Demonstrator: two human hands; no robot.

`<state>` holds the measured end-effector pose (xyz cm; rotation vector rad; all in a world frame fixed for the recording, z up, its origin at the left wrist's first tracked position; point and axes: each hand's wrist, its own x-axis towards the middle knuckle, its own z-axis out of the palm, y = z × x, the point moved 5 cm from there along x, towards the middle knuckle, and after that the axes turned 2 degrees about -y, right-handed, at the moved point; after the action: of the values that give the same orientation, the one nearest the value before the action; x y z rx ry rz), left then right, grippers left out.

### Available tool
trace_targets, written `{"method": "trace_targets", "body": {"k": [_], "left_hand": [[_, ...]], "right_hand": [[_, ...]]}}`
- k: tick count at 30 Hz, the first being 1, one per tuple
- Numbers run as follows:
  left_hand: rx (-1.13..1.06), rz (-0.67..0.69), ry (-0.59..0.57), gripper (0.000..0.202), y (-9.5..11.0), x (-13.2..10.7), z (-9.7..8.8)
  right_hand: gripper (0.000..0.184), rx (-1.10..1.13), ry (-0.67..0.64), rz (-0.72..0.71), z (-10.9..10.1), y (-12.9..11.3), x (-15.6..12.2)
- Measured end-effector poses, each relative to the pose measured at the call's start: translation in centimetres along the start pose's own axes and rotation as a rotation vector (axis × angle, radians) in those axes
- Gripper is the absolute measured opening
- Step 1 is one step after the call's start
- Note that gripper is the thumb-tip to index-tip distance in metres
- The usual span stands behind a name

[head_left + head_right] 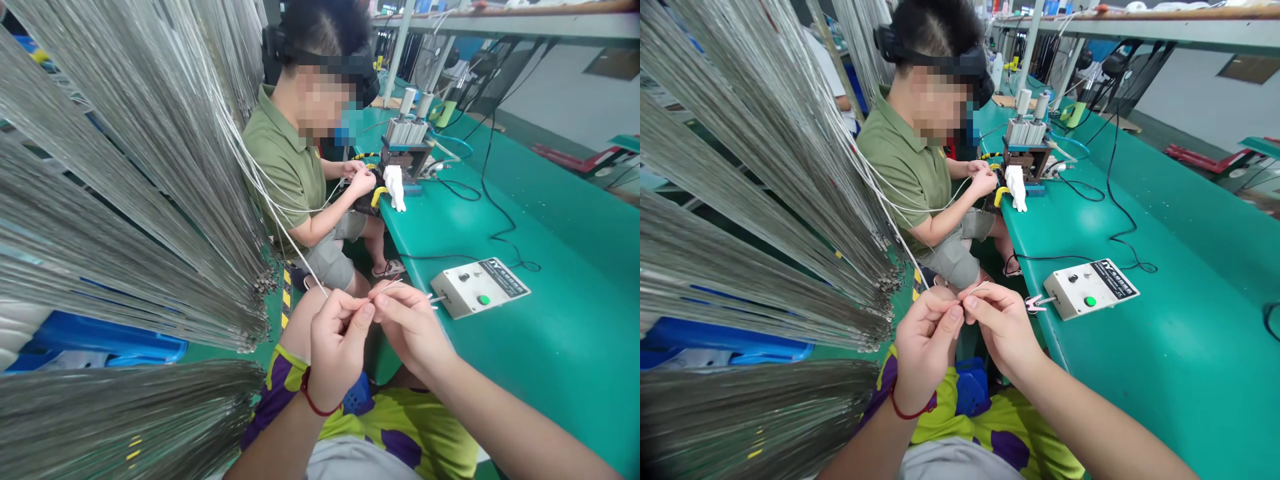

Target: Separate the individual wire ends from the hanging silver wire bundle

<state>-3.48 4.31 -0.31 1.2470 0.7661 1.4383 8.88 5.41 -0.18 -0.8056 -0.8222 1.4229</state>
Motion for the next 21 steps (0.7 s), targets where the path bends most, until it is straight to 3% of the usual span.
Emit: {"method": "trace_targets", "body": {"k": [6, 15, 18, 21], "left_hand": [[0.021, -0.053, -0.003, 0.019, 0.1, -0.1, 0.1], [0.024, -0.053, -0.006, 0.019, -0.4, -0.6, -0.1], [-0.013, -0.036, 0.050, 0.016, -0.6, -0.7, -0.9], [0.008, 0.072, 0.143, 0.011, -0.2, -0.7, -1.5]], "right_hand": [[0.018, -0.059, 0.079, -0.060, -0.8, -1.3, 0.5], [0.016, 0.012, 0.120, -0.025, -1.5, -2.6, 0.9], [0.013, 0.108, 0.160, -0.158, -2.6, -5.1, 1.5], [0.010, 0.078, 0.191, -0.251, -3.1, -6.4, 1.4]]}}
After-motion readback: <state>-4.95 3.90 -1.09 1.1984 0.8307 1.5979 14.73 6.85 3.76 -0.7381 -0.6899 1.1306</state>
